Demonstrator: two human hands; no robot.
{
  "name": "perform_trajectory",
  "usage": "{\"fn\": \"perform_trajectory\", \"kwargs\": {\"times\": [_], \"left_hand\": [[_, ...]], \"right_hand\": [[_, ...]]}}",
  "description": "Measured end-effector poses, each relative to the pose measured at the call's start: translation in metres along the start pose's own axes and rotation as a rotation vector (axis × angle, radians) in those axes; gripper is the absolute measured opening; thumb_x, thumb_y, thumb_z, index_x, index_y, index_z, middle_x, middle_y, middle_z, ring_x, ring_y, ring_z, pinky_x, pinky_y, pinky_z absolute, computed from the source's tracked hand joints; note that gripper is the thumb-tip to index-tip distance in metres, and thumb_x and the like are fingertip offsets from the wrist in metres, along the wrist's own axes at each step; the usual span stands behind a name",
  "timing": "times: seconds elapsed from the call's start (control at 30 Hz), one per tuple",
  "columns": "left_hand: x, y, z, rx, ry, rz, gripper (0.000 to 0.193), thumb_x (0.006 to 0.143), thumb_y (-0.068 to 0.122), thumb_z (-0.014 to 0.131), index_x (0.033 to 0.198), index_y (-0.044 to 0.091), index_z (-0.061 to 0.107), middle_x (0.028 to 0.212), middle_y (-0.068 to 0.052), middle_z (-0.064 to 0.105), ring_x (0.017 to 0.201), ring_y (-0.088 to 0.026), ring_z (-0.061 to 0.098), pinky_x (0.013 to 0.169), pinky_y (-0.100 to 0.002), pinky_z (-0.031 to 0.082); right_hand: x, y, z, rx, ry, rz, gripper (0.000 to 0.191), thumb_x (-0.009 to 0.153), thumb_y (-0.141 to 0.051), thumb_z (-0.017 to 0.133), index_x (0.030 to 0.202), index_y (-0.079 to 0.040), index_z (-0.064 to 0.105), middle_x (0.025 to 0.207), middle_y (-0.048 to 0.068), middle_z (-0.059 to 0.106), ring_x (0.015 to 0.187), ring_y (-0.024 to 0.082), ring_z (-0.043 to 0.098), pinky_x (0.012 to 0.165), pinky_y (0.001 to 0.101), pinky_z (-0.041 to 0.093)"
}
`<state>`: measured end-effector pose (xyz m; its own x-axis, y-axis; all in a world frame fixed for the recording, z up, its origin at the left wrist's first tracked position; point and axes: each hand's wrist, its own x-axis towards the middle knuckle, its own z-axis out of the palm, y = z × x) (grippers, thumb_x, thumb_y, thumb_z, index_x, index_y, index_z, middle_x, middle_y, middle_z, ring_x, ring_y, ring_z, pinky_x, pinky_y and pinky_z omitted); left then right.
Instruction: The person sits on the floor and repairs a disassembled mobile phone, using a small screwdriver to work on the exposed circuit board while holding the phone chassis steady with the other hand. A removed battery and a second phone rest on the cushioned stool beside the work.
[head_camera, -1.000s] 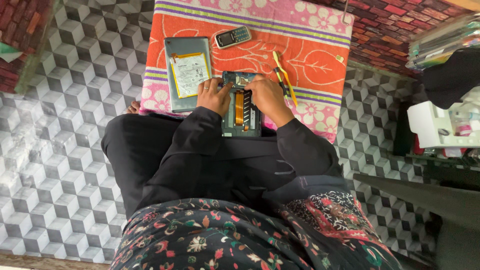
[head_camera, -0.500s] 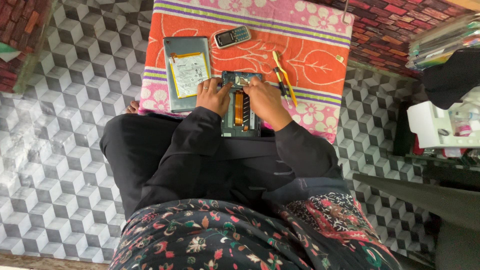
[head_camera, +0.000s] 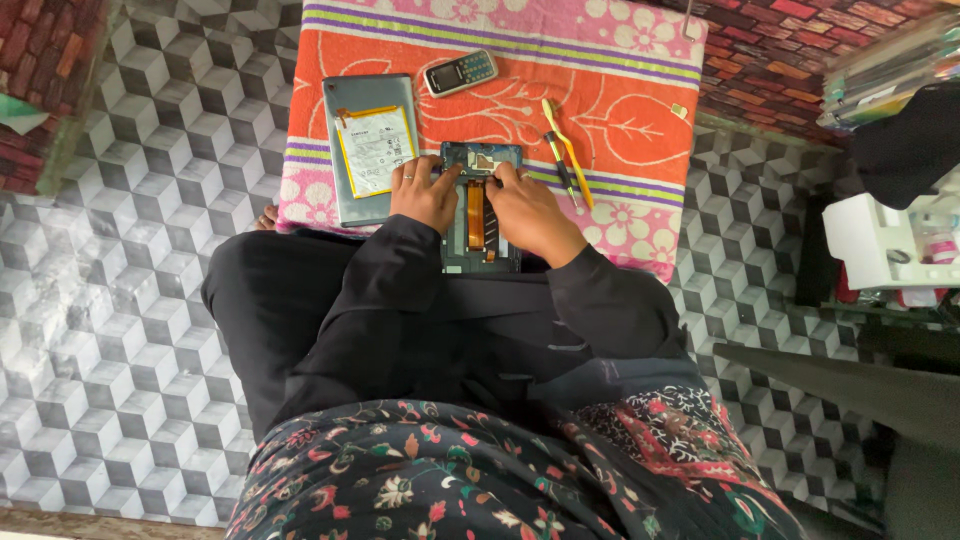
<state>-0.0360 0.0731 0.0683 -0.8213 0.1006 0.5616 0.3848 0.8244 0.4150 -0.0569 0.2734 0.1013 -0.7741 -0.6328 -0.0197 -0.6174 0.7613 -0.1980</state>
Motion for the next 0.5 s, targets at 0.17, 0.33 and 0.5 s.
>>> {"fn": "perform_trajectory", "kwargs": {"times": [0.17, 0.33, 0.5], "left_hand": [[0.001, -0.001, -0.002, -0.008, -0.017, -0.009, 0.036, 0.085, 0.011, 0.069, 0.121, 0.016, 0.076, 0.116, -0.010, 0.061, 0.111, -0.031, 0.058, 0.098, -0.047, 0.043], [0.001, 0.000, -0.004, -0.020, -0.016, -0.003, 0.037, 0.084, 0.012, 0.069, 0.121, 0.016, 0.076, 0.116, -0.011, 0.061, 0.111, -0.031, 0.058, 0.097, -0.048, 0.042], [0.001, 0.000, -0.005, -0.022, -0.026, -0.001, 0.037, 0.084, 0.012, 0.070, 0.121, 0.016, 0.075, 0.116, -0.011, 0.061, 0.111, -0.031, 0.058, 0.098, -0.048, 0.043]], "right_hand": [[0.006, 0.040, -0.022, 0.168, 0.040, 0.238, 0.026, 0.090, -0.009, 0.063, 0.114, -0.015, 0.074, 0.116, 0.012, 0.067, 0.101, 0.034, 0.068, 0.081, 0.0468, 0.054], [0.003, 0.066, -0.035, 0.070, 0.071, 0.616, 0.021, 0.093, -0.018, 0.068, 0.113, -0.013, 0.070, 0.105, 0.013, 0.072, 0.102, 0.035, 0.069, 0.082, 0.0506, 0.054], [0.010, 0.057, -0.015, -0.122, 0.123, 0.555, 0.041, 0.086, -0.009, 0.068, 0.126, -0.014, 0.062, 0.103, 0.019, 0.072, 0.094, 0.040, 0.070, 0.073, 0.0530, 0.054]]}}
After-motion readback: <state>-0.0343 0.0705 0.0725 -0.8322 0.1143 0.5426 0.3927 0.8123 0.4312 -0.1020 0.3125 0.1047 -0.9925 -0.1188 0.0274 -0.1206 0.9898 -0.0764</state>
